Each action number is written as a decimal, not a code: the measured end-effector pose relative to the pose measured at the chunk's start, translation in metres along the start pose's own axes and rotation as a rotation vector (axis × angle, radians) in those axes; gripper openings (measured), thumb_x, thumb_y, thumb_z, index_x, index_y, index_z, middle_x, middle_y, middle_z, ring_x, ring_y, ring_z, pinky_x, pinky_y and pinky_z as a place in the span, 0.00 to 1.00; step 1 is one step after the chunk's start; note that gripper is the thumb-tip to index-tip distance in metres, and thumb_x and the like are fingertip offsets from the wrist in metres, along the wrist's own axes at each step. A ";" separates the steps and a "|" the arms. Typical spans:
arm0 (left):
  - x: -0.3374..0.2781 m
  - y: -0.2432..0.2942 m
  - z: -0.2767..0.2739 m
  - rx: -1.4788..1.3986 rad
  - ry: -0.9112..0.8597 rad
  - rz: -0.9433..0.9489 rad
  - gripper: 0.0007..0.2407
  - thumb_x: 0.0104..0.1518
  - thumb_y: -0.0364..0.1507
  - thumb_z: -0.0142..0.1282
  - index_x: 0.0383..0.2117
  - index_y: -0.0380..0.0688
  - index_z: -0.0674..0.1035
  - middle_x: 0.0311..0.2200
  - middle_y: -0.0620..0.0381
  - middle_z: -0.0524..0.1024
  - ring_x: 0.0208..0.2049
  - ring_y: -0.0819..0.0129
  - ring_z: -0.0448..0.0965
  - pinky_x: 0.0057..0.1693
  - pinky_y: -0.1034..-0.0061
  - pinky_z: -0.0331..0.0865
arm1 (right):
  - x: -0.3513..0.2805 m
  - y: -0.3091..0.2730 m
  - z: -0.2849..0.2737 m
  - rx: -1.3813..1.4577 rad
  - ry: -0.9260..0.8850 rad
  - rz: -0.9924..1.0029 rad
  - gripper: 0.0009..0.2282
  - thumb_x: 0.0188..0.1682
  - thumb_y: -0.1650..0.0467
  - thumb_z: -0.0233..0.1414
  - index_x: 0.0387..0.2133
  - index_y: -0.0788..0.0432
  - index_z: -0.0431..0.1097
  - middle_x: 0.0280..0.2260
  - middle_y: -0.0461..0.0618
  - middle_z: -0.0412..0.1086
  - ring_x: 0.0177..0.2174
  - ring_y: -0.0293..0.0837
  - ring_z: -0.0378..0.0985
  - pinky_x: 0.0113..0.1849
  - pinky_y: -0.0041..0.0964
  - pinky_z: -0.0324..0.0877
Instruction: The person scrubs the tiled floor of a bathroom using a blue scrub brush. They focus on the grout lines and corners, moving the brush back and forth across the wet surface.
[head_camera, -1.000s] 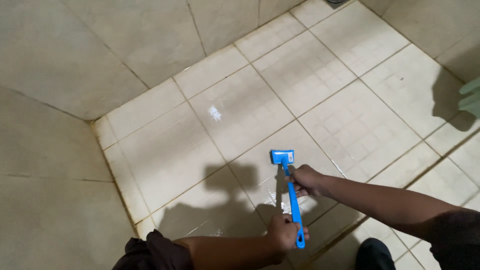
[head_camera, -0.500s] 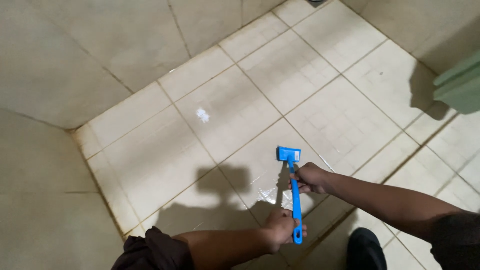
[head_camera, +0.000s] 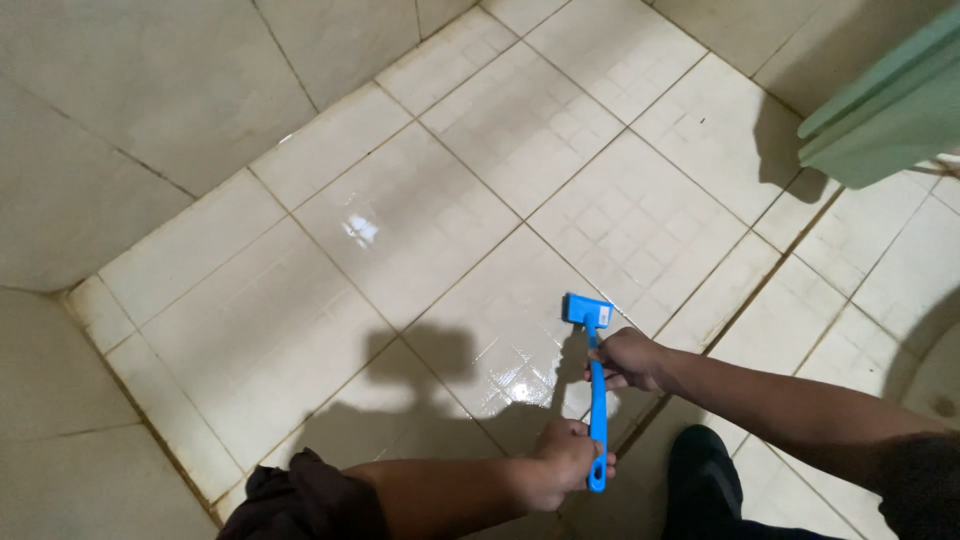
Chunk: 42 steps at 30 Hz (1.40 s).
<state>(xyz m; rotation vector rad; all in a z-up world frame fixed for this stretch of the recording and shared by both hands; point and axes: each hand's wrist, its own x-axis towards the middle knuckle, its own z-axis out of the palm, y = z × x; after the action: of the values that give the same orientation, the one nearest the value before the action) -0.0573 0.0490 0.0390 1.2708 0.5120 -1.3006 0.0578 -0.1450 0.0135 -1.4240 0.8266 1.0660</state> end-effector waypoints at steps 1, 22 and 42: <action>0.002 -0.010 -0.001 -0.010 0.003 0.003 0.07 0.63 0.23 0.48 0.44 0.37 0.74 0.36 0.50 0.82 0.35 0.65 0.85 0.38 0.71 0.79 | 0.002 0.001 0.006 -0.011 -0.003 0.001 0.10 0.56 0.71 0.49 0.36 0.68 0.73 0.32 0.56 0.78 0.32 0.44 0.82 0.33 0.39 0.77; 0.010 0.003 -0.013 -0.082 0.162 -0.067 0.05 0.63 0.22 0.50 0.42 0.38 0.76 0.35 0.47 0.83 0.33 0.63 0.85 0.36 0.71 0.80 | 0.020 -0.016 0.025 -0.027 -0.018 -0.032 0.08 0.55 0.72 0.49 0.38 0.67 0.70 0.31 0.57 0.76 0.32 0.48 0.82 0.33 0.45 0.79; -0.019 -0.064 -0.003 -0.120 0.222 -0.013 0.07 0.62 0.20 0.50 0.44 0.34 0.76 0.34 0.44 0.82 0.30 0.62 0.84 0.34 0.71 0.78 | 0.008 -0.009 0.054 -0.055 -0.105 0.003 0.09 0.55 0.73 0.47 0.43 0.68 0.68 0.33 0.58 0.76 0.34 0.48 0.83 0.37 0.46 0.81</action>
<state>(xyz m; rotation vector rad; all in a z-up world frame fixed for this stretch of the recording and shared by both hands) -0.1190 0.0729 0.0290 1.3197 0.7452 -1.1284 0.0605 -0.0899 0.0108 -1.4008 0.7288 1.1637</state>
